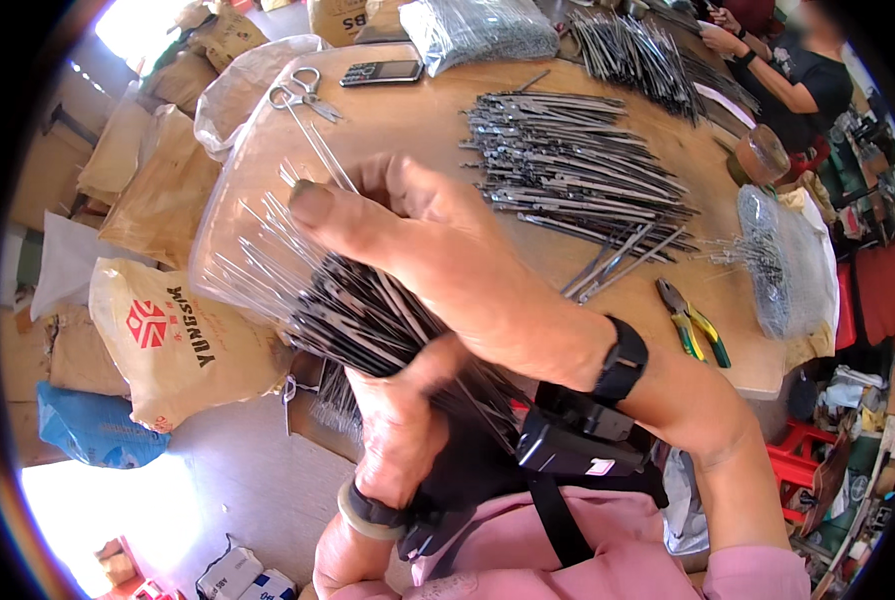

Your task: The person uses pliers to bend small metal rods and then bundles the finished pieces together by hand, eventually placing the bundle into a container on the floor.

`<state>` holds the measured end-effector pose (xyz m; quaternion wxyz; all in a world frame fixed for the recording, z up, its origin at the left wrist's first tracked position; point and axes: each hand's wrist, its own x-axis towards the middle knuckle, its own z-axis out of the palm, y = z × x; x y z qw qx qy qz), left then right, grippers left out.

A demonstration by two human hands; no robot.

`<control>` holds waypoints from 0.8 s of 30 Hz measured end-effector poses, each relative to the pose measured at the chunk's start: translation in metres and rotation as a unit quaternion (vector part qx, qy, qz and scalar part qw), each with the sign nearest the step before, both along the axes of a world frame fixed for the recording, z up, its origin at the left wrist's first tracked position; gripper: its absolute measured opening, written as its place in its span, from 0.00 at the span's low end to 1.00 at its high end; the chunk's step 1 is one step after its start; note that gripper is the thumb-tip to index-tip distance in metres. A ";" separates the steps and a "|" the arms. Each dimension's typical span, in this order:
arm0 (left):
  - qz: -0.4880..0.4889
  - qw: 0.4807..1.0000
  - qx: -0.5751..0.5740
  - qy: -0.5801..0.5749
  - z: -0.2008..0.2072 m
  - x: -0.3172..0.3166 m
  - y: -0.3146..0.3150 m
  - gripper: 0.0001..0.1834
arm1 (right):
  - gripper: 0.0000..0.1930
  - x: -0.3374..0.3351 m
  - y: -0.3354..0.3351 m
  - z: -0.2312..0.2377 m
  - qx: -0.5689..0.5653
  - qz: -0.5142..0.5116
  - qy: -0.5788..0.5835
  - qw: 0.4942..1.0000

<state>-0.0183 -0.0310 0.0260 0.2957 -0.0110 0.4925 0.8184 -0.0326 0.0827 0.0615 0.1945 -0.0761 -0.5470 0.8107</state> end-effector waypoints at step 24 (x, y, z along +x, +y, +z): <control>-0.010 0.955 -0.100 0.279 -0.007 -0.057 0.050 0.18 | 0.53 0.024 0.036 -0.079 0.562 -0.038 -0.064 0.824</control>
